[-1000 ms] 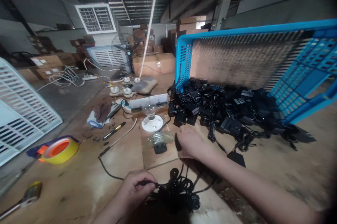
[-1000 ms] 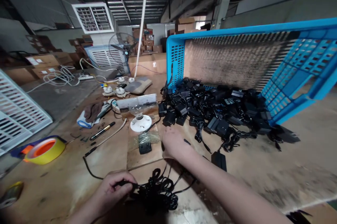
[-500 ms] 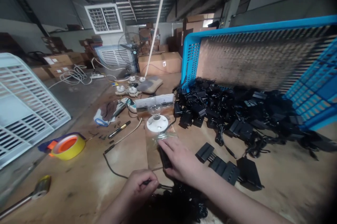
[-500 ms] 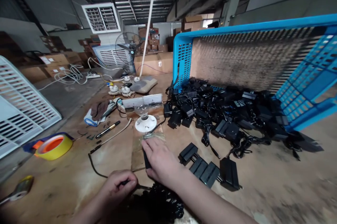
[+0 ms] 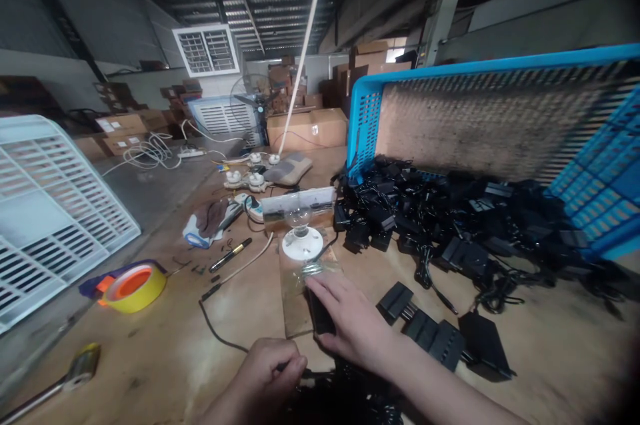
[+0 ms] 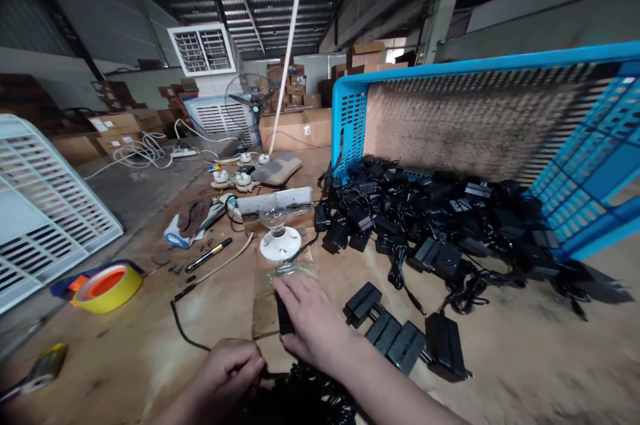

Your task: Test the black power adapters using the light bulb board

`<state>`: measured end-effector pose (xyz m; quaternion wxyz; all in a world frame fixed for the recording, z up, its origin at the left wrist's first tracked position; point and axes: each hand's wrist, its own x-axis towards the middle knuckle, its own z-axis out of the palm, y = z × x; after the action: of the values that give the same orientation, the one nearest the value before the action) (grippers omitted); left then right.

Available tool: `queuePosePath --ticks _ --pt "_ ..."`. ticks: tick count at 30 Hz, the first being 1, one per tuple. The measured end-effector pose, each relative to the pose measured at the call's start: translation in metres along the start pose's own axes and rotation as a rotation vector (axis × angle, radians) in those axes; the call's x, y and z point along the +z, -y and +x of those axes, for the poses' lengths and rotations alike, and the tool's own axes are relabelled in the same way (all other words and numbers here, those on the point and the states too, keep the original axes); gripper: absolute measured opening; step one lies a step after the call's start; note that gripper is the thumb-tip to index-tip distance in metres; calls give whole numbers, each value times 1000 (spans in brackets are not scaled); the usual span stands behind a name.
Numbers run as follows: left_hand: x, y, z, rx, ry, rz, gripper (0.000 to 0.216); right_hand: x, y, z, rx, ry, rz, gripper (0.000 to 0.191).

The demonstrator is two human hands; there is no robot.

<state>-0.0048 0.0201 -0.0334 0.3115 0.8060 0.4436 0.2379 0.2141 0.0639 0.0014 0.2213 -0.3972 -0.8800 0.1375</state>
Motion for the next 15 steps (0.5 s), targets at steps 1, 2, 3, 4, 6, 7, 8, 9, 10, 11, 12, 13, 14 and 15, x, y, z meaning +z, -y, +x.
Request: queuePosePath --ticks 1,2,3,4,6,7,8,9,10,11,12,13,14,15 --pt "1 1 -1 2 -2 1 37 -1 -1 0 -8 -3 16 91" --pt "1 2 -1 7 -10 1 38 -5 0 -2 -9 -7 34 90" --pt "2 4 -2 11 -23 -3 38 -10 2 -5 2 -19 57 89" --pt "3 5 -2 15 -39 -13 39 -17 5 -11 24 -35 84 87" --pt "3 7 -2 36 -52 -42 37 -29 13 -30 77 -63 138 87" --pt "3 7 -2 52 -50 -59 36 -32 16 -43 82 -56 159 87" --pt "3 6 -1 71 -34 -74 35 -31 19 -57 67 -30 172 88" --pt "2 5 -1 87 -11 -86 34 -27 21 -71 41 0 174 89" --pt "1 4 0 98 16 -98 33 -20 21 -83 22 29 165 88" --pt "0 2 0 103 46 -110 31 -9 21 -94 24 45 144 85" --pt "-1 0 1 105 75 -121 28 2 21 -101 49 48 117 81" --pt "-3 -2 1 107 101 -129 25 14 20 -107 93 30 88 77" --pt "-4 -2 1 107 111 -133 23 23 20 -111 132 2 72 73" --pt "-6 -3 0 104 98 -133 22 29 19 -114 163 -34 79 70"
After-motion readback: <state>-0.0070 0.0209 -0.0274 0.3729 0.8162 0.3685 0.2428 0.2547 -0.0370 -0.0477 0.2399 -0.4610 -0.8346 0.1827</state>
